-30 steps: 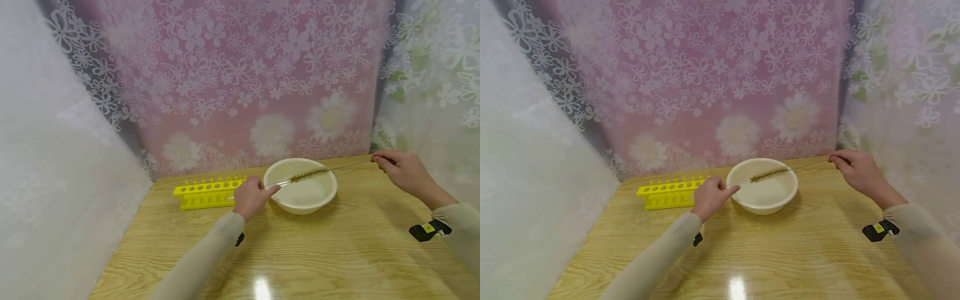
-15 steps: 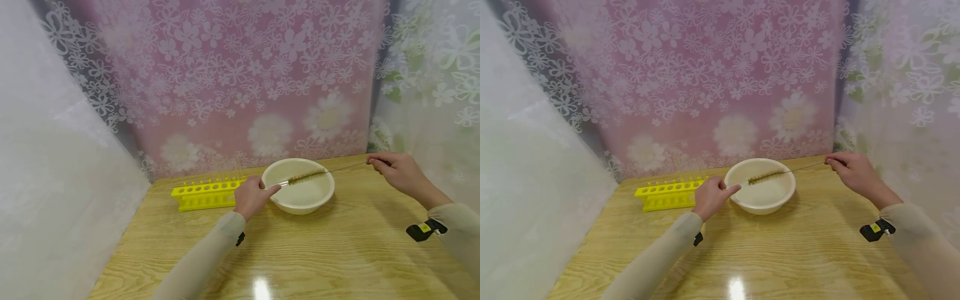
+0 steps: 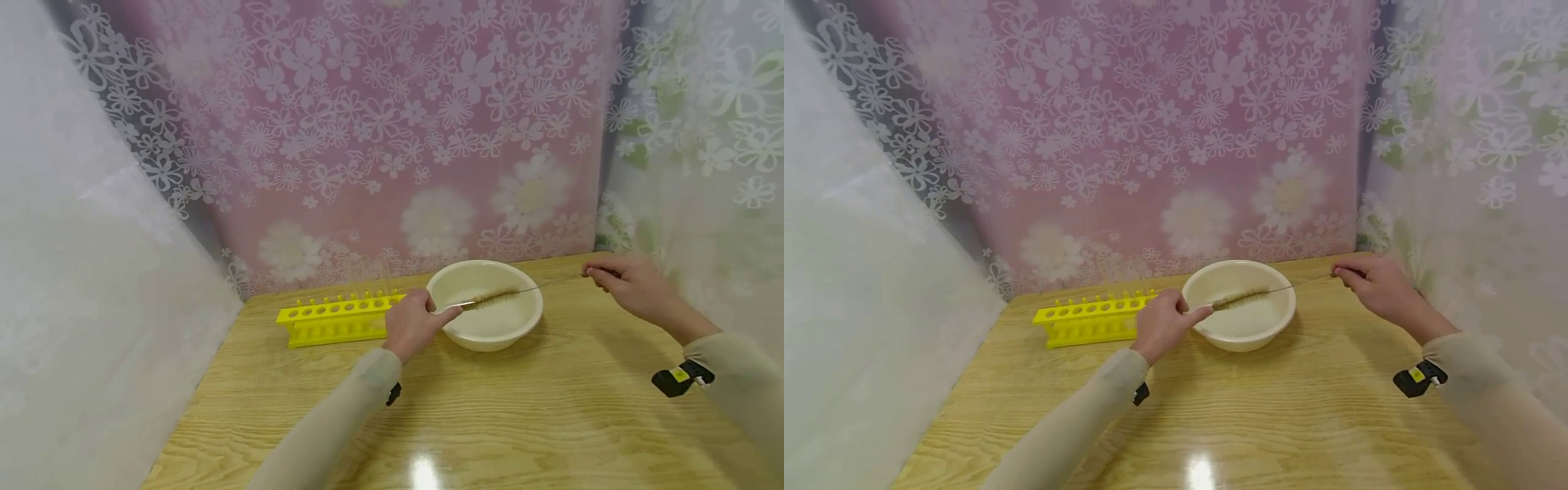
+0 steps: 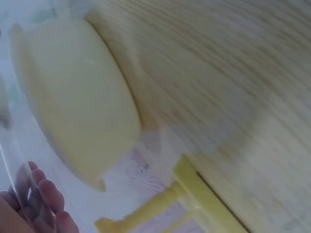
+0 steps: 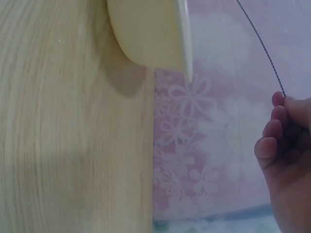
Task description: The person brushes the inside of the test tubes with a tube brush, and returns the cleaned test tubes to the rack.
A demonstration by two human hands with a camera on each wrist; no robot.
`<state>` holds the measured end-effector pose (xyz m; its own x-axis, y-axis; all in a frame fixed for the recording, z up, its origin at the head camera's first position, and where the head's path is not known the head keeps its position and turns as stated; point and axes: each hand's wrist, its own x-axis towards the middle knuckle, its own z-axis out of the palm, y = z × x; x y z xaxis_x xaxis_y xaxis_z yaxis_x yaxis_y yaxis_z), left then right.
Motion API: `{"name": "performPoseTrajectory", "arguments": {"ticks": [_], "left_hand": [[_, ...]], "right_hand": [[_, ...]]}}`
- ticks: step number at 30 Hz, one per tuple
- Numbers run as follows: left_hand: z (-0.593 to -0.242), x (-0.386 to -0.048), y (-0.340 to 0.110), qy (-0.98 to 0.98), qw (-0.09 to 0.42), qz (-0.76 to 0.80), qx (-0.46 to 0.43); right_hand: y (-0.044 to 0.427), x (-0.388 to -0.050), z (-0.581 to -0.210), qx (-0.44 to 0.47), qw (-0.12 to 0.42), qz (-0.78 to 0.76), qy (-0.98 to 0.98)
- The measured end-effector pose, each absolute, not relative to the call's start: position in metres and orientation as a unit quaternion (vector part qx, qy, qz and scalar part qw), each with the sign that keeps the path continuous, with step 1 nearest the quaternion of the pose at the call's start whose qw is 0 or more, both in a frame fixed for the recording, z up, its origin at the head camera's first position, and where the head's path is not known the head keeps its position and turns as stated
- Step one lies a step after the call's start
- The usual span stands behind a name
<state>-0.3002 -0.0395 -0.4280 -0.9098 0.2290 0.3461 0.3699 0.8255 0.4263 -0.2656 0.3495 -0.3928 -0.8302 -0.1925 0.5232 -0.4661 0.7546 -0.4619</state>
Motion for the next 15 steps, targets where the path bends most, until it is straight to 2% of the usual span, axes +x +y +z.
{"name": "performPoseTrajectory", "arguments": {"ticks": [15], "left_hand": [[-0.429,-0.299,-0.030,-0.943,0.143,-0.252,-0.162]], "right_hand": [[0.314,-0.272,-0.396,0.205,0.190,0.301,-0.912]]}}
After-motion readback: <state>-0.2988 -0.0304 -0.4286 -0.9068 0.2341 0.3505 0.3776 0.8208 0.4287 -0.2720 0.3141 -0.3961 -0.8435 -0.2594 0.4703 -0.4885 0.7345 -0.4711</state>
